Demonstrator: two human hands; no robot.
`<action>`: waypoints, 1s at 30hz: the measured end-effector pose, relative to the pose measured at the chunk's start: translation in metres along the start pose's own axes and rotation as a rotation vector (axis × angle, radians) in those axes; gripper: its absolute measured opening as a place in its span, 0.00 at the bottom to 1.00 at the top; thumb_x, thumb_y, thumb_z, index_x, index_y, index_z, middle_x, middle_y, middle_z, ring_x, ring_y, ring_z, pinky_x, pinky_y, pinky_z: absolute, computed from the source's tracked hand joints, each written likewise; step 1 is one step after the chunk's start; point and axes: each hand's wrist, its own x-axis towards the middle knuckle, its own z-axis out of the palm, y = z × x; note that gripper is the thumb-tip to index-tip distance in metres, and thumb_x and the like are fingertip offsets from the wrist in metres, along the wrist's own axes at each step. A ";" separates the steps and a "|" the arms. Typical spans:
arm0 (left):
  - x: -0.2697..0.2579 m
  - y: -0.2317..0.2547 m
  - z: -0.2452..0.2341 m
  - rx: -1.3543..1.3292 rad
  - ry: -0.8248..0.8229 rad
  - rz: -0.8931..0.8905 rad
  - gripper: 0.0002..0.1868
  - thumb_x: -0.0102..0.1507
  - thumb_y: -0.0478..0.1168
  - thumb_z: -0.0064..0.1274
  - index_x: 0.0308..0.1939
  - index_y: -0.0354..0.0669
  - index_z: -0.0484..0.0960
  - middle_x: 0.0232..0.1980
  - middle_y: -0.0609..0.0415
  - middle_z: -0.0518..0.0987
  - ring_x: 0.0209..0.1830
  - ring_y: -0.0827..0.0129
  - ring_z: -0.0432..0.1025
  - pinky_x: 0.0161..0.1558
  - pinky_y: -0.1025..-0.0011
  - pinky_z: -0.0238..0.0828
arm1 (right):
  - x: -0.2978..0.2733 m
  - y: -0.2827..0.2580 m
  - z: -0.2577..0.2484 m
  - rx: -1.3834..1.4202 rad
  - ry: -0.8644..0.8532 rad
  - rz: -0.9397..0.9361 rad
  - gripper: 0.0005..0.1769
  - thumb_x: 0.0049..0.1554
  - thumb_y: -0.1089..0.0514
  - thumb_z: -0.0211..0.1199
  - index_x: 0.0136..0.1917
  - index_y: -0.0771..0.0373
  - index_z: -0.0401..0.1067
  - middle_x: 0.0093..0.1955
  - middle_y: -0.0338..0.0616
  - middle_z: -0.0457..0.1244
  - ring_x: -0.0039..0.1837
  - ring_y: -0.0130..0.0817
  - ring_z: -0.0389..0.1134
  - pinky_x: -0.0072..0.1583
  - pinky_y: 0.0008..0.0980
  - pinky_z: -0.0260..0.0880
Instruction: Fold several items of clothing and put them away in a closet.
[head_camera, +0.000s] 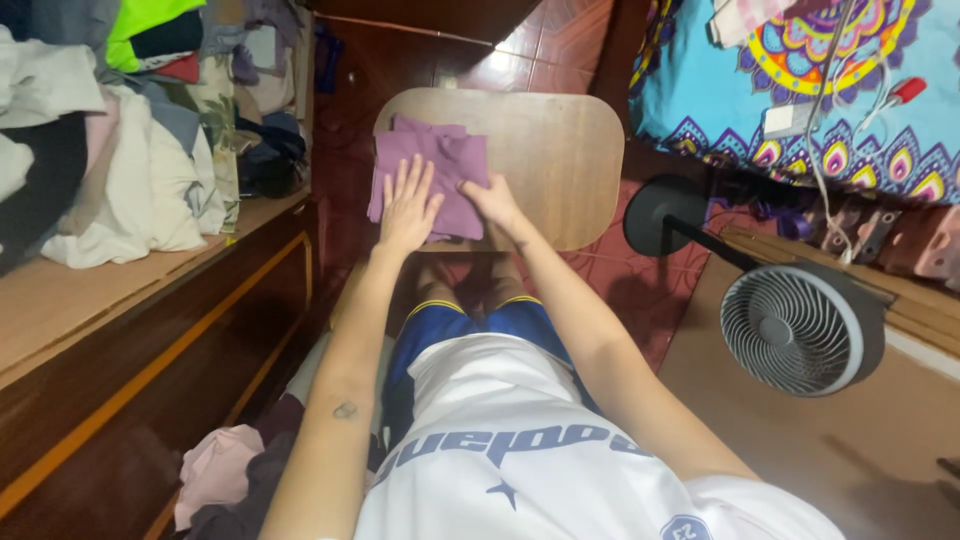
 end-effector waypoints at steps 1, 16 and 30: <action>-0.001 -0.003 0.009 -0.002 0.010 0.001 0.35 0.72 0.56 0.37 0.81 0.46 0.54 0.85 0.47 0.48 0.85 0.51 0.39 0.79 0.48 0.30 | -0.011 -0.027 0.011 -0.006 -0.003 -0.008 0.19 0.57 0.58 0.67 0.59 0.69 0.76 0.53 0.51 0.72 0.53 0.36 0.72 0.56 0.36 0.75; -0.057 0.064 -0.007 -1.307 0.433 -0.226 0.31 0.74 0.52 0.28 0.78 0.41 0.56 0.80 0.45 0.61 0.82 0.56 0.54 0.80 0.58 0.46 | -0.186 -0.246 0.082 -1.315 -0.454 -0.983 0.42 0.42 0.48 0.71 0.68 0.64 0.71 0.52 0.47 0.62 0.57 0.47 0.63 0.63 0.45 0.63; -0.110 0.080 -0.172 0.791 0.481 -0.641 0.36 0.73 0.56 0.23 0.81 0.44 0.41 0.84 0.46 0.44 0.84 0.57 0.40 0.79 0.57 0.35 | -0.187 -0.335 0.167 -1.105 -0.655 -1.191 0.35 0.62 0.34 0.58 0.76 0.50 0.65 0.84 0.62 0.45 0.86 0.58 0.43 0.81 0.59 0.39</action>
